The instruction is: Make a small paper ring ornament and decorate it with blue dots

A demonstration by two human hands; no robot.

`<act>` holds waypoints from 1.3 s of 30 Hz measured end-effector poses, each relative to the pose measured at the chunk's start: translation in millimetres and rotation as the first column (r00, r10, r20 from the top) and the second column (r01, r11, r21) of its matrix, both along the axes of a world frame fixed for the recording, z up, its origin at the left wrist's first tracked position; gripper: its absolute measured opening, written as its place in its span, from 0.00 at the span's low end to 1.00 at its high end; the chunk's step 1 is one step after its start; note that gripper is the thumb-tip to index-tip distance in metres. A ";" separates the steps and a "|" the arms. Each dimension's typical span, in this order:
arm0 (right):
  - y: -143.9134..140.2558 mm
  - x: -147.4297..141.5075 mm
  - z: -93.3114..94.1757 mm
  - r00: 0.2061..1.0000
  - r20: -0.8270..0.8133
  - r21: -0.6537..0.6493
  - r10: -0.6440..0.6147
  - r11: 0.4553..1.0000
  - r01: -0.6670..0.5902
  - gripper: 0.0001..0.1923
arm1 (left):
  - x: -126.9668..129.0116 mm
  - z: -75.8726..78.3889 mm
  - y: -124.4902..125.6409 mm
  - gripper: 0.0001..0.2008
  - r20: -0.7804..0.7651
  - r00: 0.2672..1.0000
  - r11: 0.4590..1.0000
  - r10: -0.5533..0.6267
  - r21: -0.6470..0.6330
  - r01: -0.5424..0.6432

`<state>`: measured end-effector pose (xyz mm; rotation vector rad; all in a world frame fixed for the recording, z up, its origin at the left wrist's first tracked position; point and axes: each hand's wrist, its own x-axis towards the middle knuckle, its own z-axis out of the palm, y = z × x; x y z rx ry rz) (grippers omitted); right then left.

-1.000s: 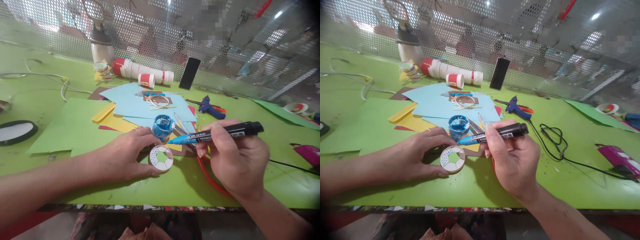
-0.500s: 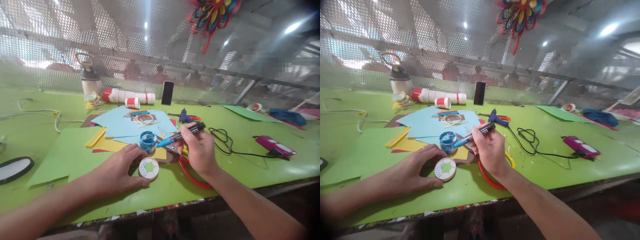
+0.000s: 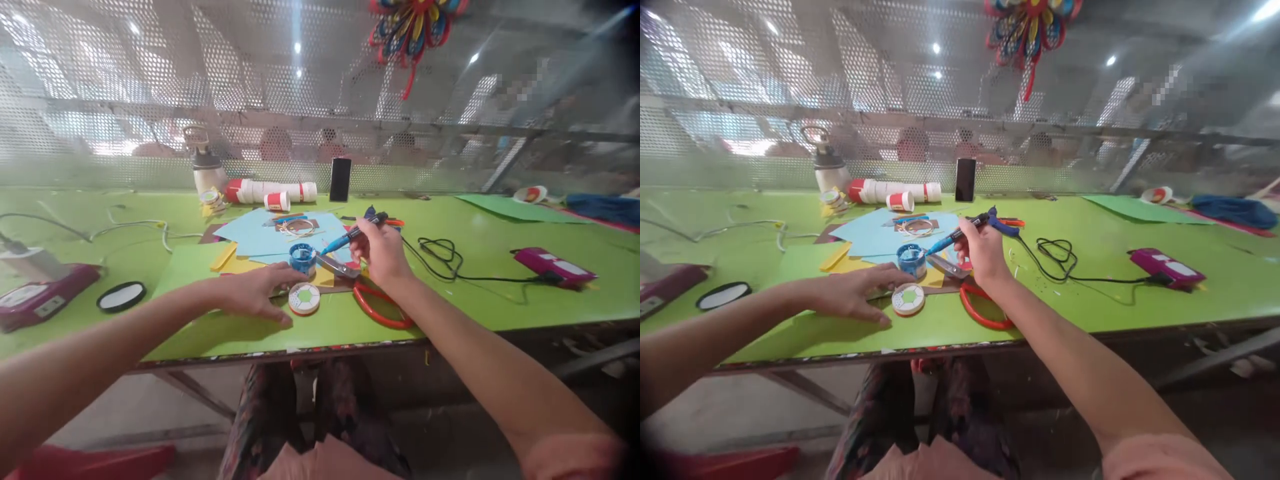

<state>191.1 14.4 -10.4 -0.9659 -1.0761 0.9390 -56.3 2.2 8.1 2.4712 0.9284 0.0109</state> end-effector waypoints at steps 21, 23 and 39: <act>-16.9 -6.9 2.2 0.993 -0.056 -0.001 0.106 0.994 -0.106 0.17 | 14.1 -20.4 -19.5 0.19 0.174 0.959 0.965 0.224 0.096 -0.243; -16.2 -6.3 1.6 0.994 -0.055 0.004 0.098 0.995 -0.098 0.17 | 15.1 -19.6 -21.5 0.20 0.168 0.958 0.963 0.231 0.101 -0.250; -3.3 -9.9 57.2 0.926 0.293 0.000 0.239 0.968 -0.250 0.15 | 7.4 -19.6 -15.0 0.29 0.196 0.959 0.979 0.202 -0.029 -0.201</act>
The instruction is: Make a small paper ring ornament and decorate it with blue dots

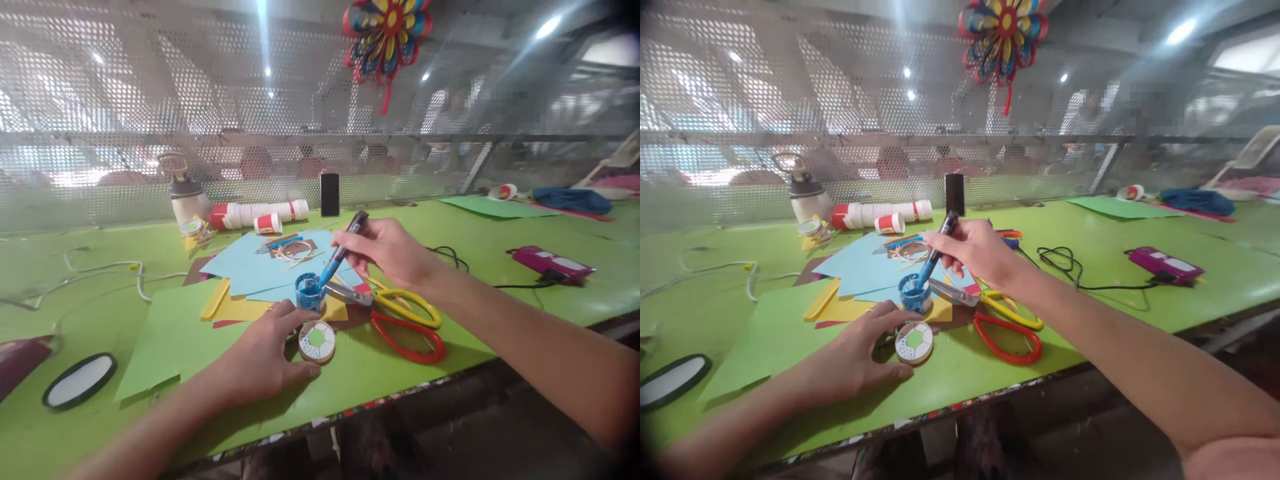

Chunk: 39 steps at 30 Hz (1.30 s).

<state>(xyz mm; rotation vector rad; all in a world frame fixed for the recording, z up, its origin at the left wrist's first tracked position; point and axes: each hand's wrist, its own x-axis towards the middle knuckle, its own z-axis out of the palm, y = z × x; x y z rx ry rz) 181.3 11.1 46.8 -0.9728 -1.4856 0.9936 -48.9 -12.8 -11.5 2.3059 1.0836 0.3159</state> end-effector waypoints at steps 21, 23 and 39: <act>-3.0 -22.6 -15.2 0.866 0.500 0.087 0.011 0.994 -0.062 0.10 | 6.8 -6.4 -4.7 0.20 0.083 0.995 0.995 0.059 -0.084 -0.052; -4.3 -23.9 -18.2 0.849 0.528 0.108 0.003 0.992 -0.070 0.08 | 6.4 -5.9 -5.6 0.21 0.096 0.995 0.996 0.042 -0.085 -0.034; -3.0 -25.3 -30.9 0.805 0.587 0.213 -0.088 0.976 -0.049 0.07 | 4.5 -4.9 -4.8 0.18 0.047 0.999 1.000 0.027 0.008 -0.028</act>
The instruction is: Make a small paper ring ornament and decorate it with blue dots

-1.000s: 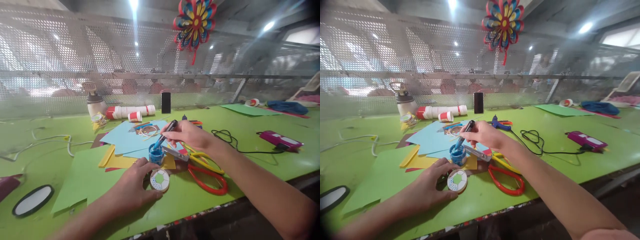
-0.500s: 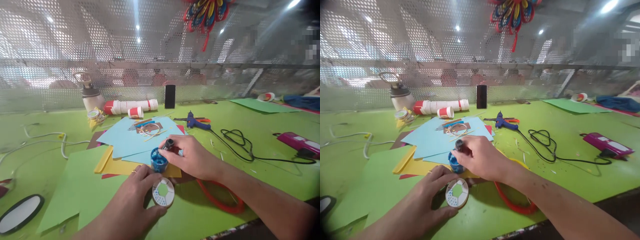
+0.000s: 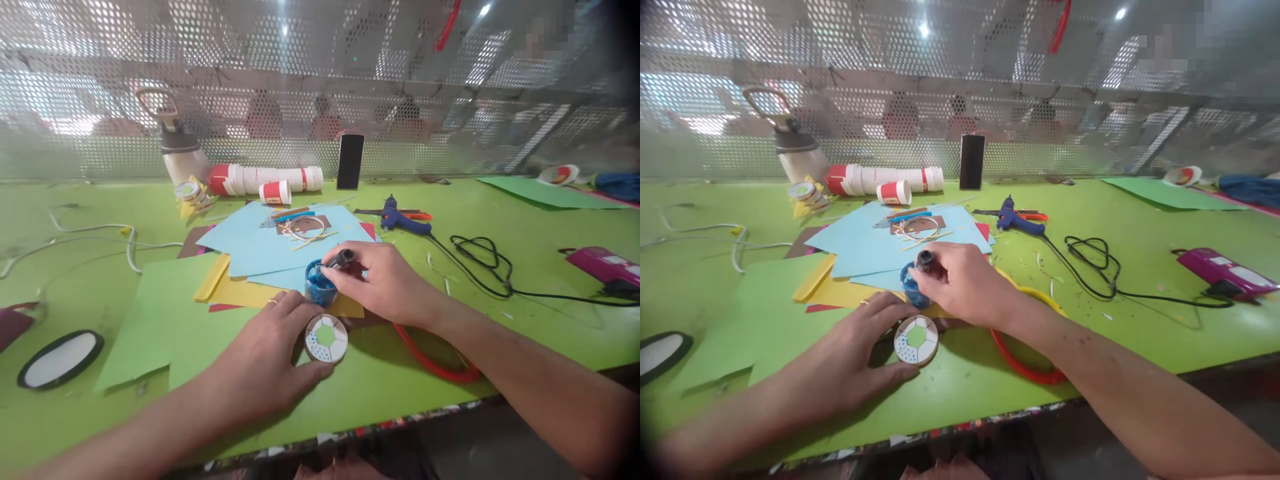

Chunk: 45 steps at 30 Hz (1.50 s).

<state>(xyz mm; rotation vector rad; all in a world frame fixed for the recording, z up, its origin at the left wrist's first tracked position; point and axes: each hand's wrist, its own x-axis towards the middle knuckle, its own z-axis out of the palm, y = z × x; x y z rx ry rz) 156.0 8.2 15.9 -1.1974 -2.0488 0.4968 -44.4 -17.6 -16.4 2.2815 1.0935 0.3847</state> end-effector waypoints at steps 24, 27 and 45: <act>-26.1 16.1 16.2 0.736 -0.671 -0.237 -0.084 0.966 -0.106 0.11 | -0.4 7.9 3.2 0.19 -0.036 0.998 0.996 -0.042 0.074 0.045; -29.4 13.1 8.0 0.748 -0.659 -0.332 -0.075 0.922 -0.200 0.10 | -0.8 7.1 4.2 0.17 -0.032 0.998 0.994 -0.051 0.096 0.054; -47.6 20.7 -21.0 0.836 -0.542 -0.274 -0.091 0.959 -0.073 0.07 | -1.4 6.7 5.2 0.23 0.002 1.000 0.998 -0.024 -0.056 0.024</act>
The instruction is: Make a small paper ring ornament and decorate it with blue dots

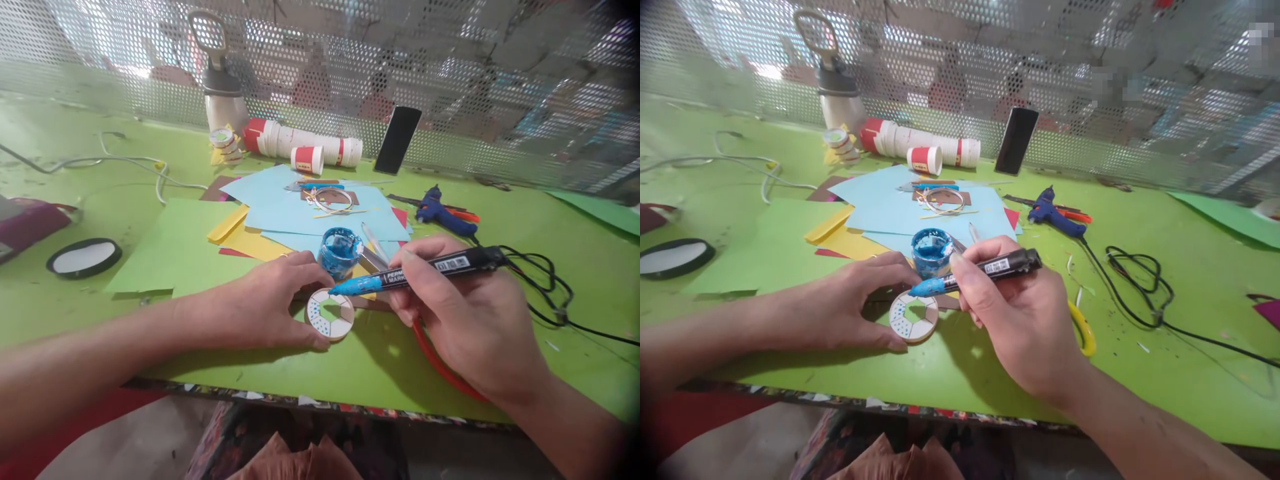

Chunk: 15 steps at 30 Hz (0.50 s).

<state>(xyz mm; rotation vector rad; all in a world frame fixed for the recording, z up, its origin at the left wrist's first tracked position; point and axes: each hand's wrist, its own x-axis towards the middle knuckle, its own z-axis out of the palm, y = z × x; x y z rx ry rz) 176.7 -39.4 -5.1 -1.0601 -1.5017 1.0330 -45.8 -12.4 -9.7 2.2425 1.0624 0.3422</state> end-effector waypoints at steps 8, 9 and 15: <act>-4.5 -6.2 3.8 0.982 0.186 0.064 0.030 0.997 -0.042 0.05 | 1.2 -3.1 1.2 0.26 0.006 1.000 1.000 0.017 -0.005 -0.017; -4.2 -6.0 4.1 0.982 0.185 0.049 0.031 0.998 -0.040 0.04 | 1.0 -3.2 1.5 0.26 0.005 1.000 1.000 0.023 -0.012 -0.023; -3.3 -2.7 4.1 0.983 0.184 0.035 0.021 0.999 -0.028 0.05 | 0.7 -2.2 1.4 0.26 -0.006 1.000 0.999 0.028 -0.028 -0.028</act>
